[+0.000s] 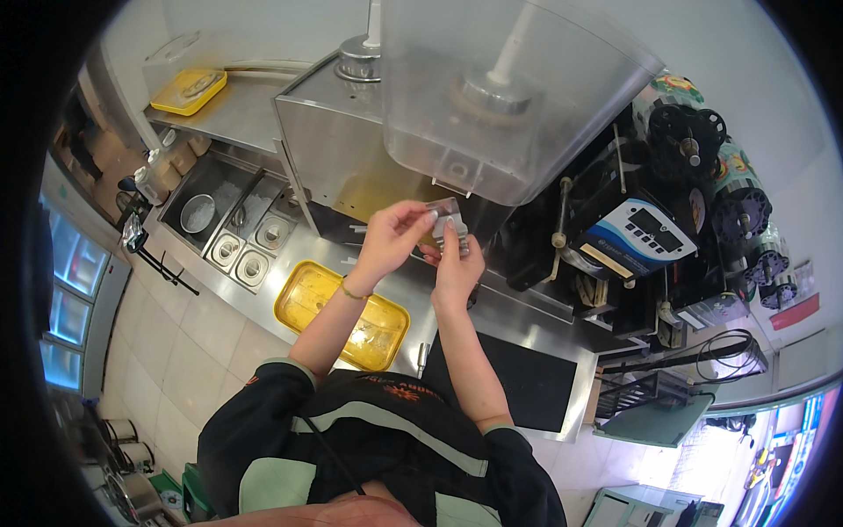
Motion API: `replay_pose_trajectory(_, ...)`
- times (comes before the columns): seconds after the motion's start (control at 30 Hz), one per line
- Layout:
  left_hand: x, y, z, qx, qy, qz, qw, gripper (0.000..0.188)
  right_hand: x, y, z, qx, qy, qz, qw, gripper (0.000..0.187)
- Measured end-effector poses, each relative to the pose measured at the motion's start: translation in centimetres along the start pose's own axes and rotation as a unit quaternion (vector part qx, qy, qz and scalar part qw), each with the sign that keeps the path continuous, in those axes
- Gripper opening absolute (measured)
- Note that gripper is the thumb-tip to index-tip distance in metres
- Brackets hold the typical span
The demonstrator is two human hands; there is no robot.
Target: The person disassembles a juice dispenser by removing the dispensing nozzle and main container, handling a yellow tray and various internal components by hand.
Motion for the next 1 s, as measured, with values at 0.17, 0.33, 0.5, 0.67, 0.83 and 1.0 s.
replay_pose_trajectory(0.17,-0.6,-2.5,1.3,0.032,-0.062,0.091,0.993,0.015,1.8,0.8,-0.7,0.042,0.118,-0.004,0.992,0.027)
replay_pose_trajectory(0.33,-0.5,-2.2,1.6,0.022,-0.050,0.092,0.994,0.014,2.4,1.6,-0.5,0.031,0.142,-0.046,0.988,0.028)
replay_pose_trajectory(0.5,-1.0,-0.3,1.7,-0.002,-0.036,0.116,0.993,0.014,1.9,0.7,-0.3,0.078,0.143,-0.041,0.986,0.027)
replay_pose_trajectory(0.67,-0.8,-1.2,2.2,0.030,-0.034,0.101,0.994,0.013,3.0,2.4,0.5,0.037,0.169,-0.043,0.984,0.028)
replay_pose_trajectory(0.83,-1.6,1.0,2.4,0.065,-0.088,-0.028,0.994,0.015,2.8,-0.1,1.1,0.015,0.246,0.029,0.969,0.029)
replay_pose_trajectory(1.0,-2.6,4.2,-0.8,0.062,-0.261,-0.147,0.952,0.015,4.2,2.4,-1.6,-0.235,0.225,-0.045,0.945,0.029)
Point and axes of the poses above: each hand's wrist, its own z-axis towards the middle knuckle, its own x-axis out of the palm, y = z × x, the point moved 10 cm from there along z, towards the middle knuckle, and after that the axes turned 7 degrees about -x, right-handed, at the moved point
